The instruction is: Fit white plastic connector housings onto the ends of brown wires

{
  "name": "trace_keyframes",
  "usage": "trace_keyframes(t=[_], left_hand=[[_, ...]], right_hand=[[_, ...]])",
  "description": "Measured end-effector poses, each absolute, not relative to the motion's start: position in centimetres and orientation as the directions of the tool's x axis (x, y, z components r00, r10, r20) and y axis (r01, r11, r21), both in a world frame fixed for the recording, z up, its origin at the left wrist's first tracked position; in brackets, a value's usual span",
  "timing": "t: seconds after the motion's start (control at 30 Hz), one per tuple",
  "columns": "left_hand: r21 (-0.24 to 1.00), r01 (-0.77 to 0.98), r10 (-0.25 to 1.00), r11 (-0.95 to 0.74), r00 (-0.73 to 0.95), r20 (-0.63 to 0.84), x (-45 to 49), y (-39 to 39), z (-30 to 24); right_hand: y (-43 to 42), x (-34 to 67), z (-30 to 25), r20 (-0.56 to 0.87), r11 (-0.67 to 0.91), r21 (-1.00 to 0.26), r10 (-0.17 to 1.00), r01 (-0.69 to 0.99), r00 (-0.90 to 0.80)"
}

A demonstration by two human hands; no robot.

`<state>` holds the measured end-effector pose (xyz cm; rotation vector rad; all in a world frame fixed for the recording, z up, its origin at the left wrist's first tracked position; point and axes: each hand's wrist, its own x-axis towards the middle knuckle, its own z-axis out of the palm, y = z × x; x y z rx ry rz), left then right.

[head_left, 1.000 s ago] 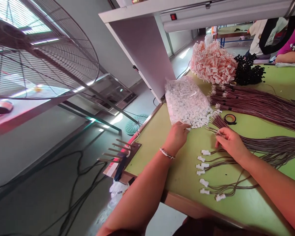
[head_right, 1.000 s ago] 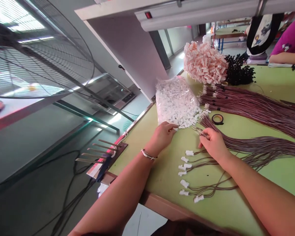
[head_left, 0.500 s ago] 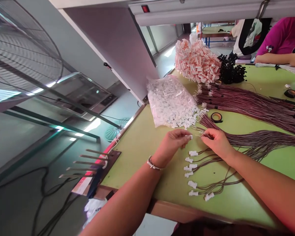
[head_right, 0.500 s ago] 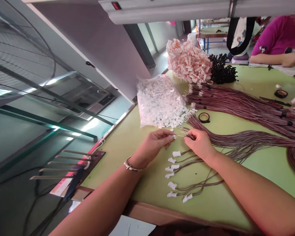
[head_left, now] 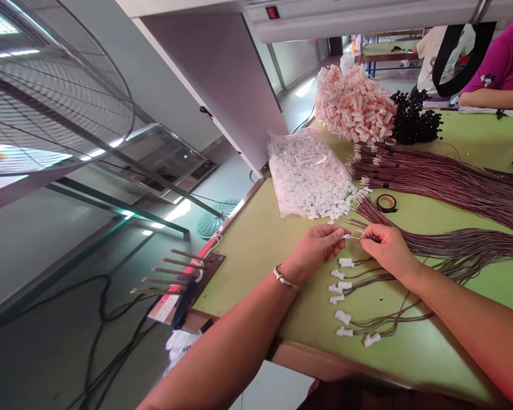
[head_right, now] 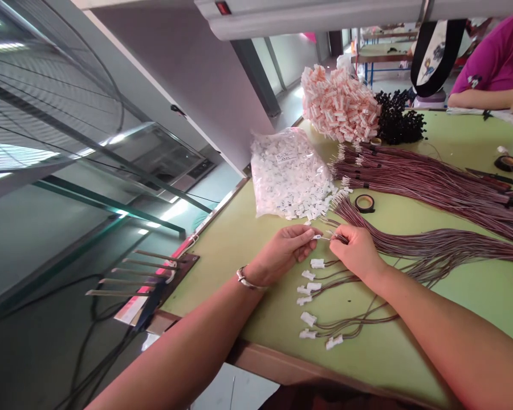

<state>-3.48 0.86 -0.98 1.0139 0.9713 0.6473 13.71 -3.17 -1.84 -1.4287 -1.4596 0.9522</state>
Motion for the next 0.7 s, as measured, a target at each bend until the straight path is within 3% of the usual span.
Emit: trace_keyframes(t=[0.53, 0.7], left_hand=[[0.937, 0.057, 0.841, 0.344, 0.425, -0.334, -3.12, 0.88, -1.2], [0.939, 0.066, 0.843, 0.337, 0.424, -0.332, -3.07, 0.67, -1.29]], right_hand=[[-3.18, 13.8, -1.59, -0.06, -0.047, -0.968, 0.997, 0.245, -0.047], [-2.93, 13.71, -1.62, -0.112, -0.108, -0.964, 0.994, 0.243, -0.001]])
